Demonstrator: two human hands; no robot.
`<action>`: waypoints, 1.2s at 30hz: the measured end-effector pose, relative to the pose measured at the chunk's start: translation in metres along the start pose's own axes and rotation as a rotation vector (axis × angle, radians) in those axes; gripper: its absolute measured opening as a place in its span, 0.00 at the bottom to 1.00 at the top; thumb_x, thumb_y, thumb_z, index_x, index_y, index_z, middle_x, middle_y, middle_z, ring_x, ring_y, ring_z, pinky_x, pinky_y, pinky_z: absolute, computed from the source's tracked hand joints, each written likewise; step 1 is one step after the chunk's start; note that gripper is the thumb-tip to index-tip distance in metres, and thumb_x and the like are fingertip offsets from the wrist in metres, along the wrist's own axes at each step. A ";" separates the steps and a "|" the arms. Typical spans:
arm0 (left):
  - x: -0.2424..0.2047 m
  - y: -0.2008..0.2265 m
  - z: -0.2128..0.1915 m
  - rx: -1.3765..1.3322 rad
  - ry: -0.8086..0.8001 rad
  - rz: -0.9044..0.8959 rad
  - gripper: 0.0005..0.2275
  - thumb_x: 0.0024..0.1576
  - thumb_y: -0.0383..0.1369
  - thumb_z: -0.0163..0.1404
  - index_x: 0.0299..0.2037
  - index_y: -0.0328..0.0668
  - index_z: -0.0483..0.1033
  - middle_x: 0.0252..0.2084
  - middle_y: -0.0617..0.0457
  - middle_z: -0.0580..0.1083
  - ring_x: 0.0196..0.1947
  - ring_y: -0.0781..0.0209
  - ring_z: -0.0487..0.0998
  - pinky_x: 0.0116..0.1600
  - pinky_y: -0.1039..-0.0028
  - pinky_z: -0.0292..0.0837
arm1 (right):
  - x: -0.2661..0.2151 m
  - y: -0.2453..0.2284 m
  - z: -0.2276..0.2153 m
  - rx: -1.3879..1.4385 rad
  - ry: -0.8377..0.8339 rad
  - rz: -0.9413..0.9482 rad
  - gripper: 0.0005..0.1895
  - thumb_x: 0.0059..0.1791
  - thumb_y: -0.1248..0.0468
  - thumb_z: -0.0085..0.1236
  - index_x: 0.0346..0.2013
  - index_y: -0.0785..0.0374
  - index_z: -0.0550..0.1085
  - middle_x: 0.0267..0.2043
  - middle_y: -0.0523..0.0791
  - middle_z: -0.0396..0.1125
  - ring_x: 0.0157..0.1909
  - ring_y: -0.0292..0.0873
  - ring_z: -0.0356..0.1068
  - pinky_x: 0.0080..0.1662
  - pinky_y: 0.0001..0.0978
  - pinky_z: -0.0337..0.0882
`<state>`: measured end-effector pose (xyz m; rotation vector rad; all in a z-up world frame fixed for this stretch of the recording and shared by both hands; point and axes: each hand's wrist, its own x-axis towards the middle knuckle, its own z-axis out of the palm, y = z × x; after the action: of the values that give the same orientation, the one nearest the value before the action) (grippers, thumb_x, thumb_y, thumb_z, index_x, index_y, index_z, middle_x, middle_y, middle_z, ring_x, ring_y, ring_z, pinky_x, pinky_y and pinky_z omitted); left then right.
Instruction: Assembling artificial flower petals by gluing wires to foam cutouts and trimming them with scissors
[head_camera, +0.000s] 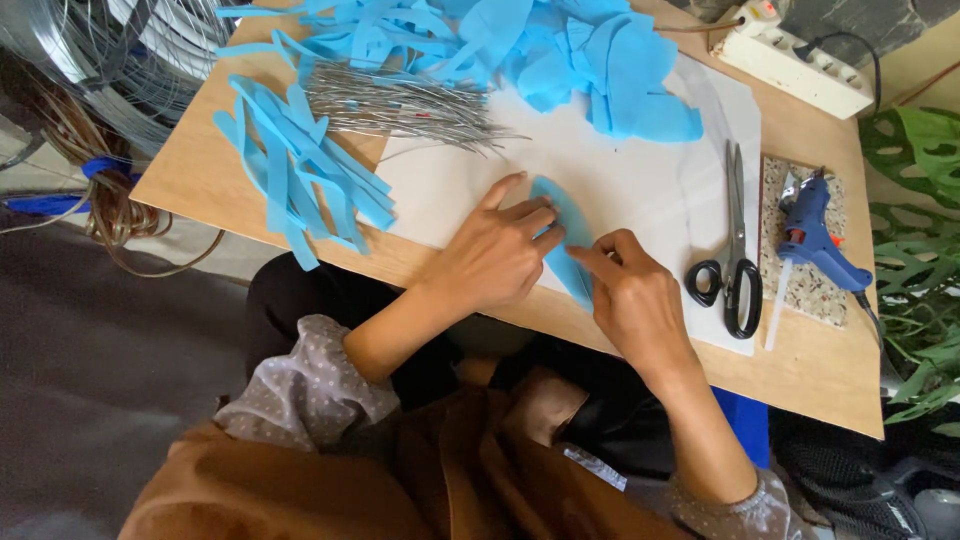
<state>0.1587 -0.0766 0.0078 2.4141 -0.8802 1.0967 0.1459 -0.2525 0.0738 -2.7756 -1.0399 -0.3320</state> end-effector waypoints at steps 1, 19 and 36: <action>0.002 0.001 -0.005 0.000 0.011 0.010 0.09 0.42 0.27 0.43 0.32 0.40 0.72 0.33 0.49 0.69 0.42 0.56 0.72 0.58 0.55 0.48 | 0.000 -0.001 0.000 0.007 0.002 0.001 0.16 0.43 0.75 0.43 0.37 0.54 0.74 0.31 0.43 0.60 0.30 0.47 0.68 0.30 0.38 0.69; 0.007 0.023 -0.033 0.005 -0.083 -0.154 0.12 0.44 0.30 0.42 0.37 0.39 0.72 0.46 0.45 0.66 0.51 0.48 0.59 0.50 0.56 0.49 | -0.002 -0.005 -0.005 0.064 0.001 0.004 0.15 0.44 0.75 0.43 0.38 0.56 0.73 0.31 0.44 0.60 0.30 0.49 0.67 0.28 0.35 0.68; 0.006 0.019 -0.003 -0.064 -0.009 -0.084 0.08 0.37 0.25 0.49 0.28 0.39 0.74 0.32 0.54 0.66 0.37 0.58 0.66 0.46 0.66 0.55 | -0.012 -0.001 0.000 0.060 0.091 0.058 0.13 0.41 0.72 0.49 0.35 0.54 0.74 0.31 0.43 0.61 0.30 0.48 0.68 0.30 0.36 0.70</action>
<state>0.1474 -0.0917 0.0157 2.3826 -0.7968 1.0122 0.1360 -0.2595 0.0711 -2.7037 -0.9309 -0.4090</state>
